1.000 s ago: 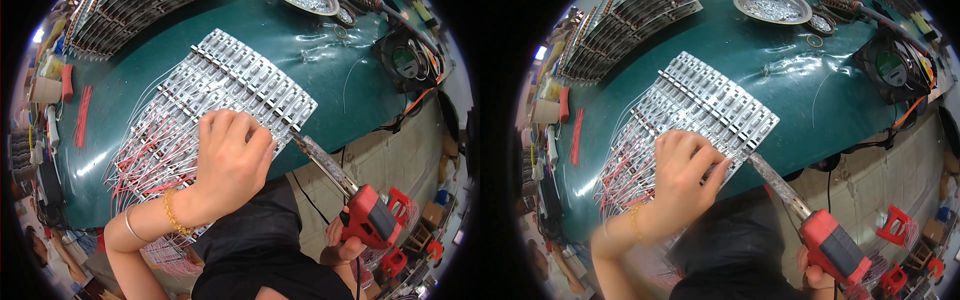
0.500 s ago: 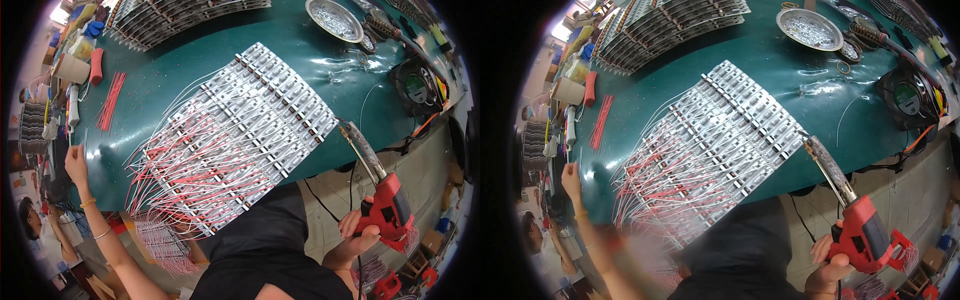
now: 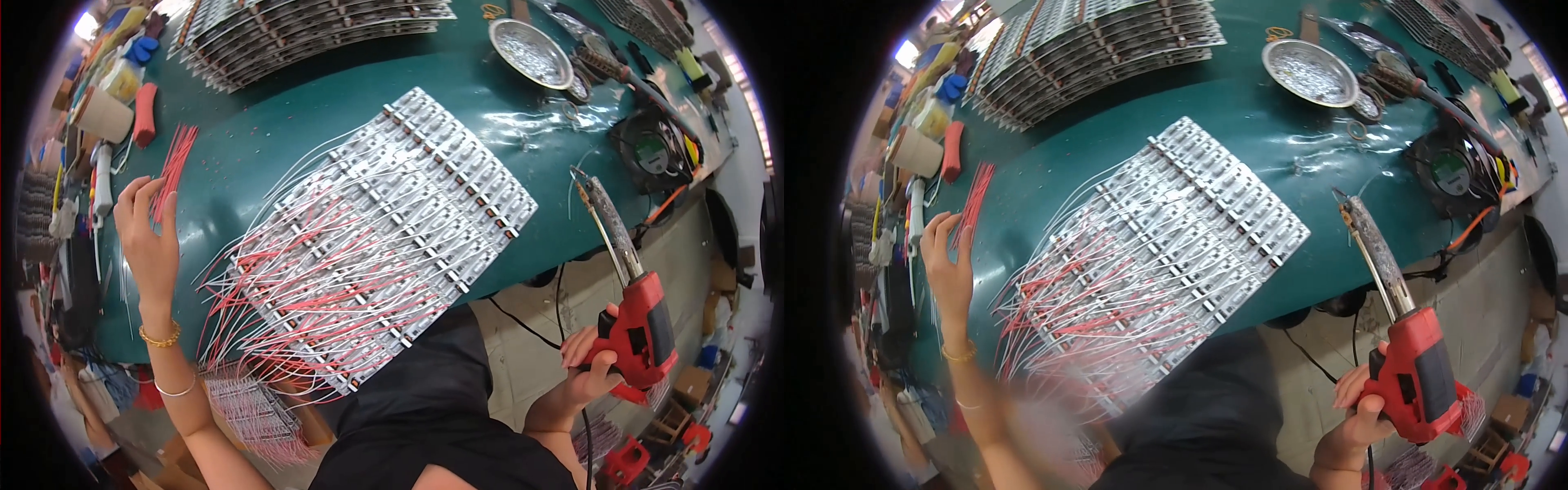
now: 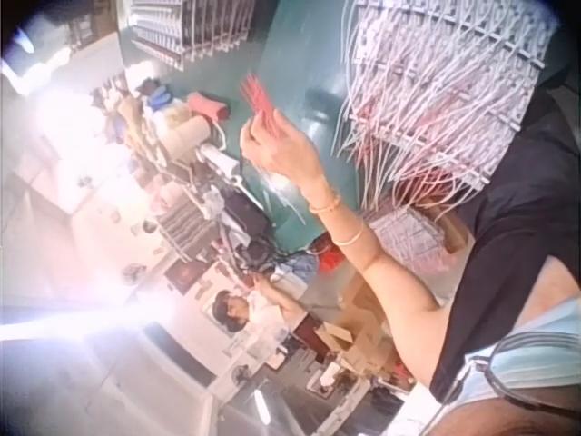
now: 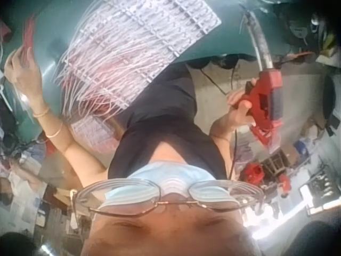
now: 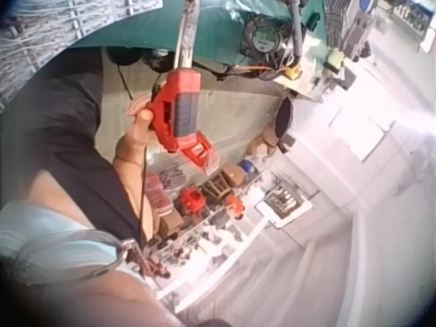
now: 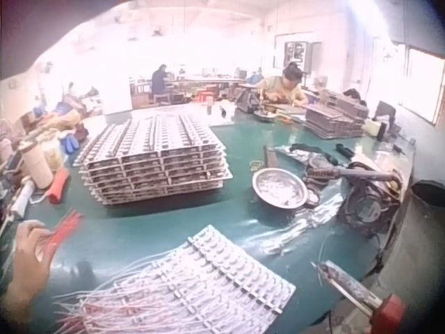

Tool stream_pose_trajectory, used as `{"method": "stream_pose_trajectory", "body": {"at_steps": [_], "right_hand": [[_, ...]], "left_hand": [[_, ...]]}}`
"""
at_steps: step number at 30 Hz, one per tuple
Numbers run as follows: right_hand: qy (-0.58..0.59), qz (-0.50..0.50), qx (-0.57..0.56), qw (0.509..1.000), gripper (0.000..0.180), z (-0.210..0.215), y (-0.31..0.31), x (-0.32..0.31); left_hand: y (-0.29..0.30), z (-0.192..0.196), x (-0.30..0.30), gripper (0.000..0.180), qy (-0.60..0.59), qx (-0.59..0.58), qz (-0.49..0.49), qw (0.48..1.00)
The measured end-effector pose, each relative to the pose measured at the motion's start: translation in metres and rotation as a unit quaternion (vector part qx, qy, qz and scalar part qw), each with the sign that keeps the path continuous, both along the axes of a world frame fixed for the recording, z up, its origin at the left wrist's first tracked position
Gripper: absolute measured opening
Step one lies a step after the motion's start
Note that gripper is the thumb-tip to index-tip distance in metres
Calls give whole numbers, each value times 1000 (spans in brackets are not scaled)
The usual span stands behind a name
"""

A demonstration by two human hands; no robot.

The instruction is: The person assembles electronic circuit board arrays by joining wires to led strips and circuit board arrays with a heat gun, using heat shrink tubing to insulate the connections.

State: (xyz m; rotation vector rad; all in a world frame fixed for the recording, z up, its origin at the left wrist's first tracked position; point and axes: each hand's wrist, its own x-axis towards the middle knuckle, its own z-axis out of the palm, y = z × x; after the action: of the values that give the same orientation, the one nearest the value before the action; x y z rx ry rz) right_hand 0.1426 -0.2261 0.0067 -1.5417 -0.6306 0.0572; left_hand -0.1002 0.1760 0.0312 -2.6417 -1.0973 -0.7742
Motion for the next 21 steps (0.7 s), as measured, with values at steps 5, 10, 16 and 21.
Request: {"method": "stream_pose_trajectory", "body": {"at_steps": [5, 10, 16, 21], "right_hand": [[-59, -43, 10, 997, 71, 31, -8, 6], [-41, -49, 43, 997, 75, 19, 0, 9], [-34, -42, 11, 998, 73, 6, 4, 4], [57, -46, 39, 997, 81, 6, 8, -5]], "left_hand": [[41, -22, 14, 34, 31, -20, -45, 998], [91, -47, -5, 36, 93, 50, 8, 994], [87, -31, 12, 27, 236, -63, 31, 969], [77, -10, 7, 39, 237, -85, -8, 968]]}}
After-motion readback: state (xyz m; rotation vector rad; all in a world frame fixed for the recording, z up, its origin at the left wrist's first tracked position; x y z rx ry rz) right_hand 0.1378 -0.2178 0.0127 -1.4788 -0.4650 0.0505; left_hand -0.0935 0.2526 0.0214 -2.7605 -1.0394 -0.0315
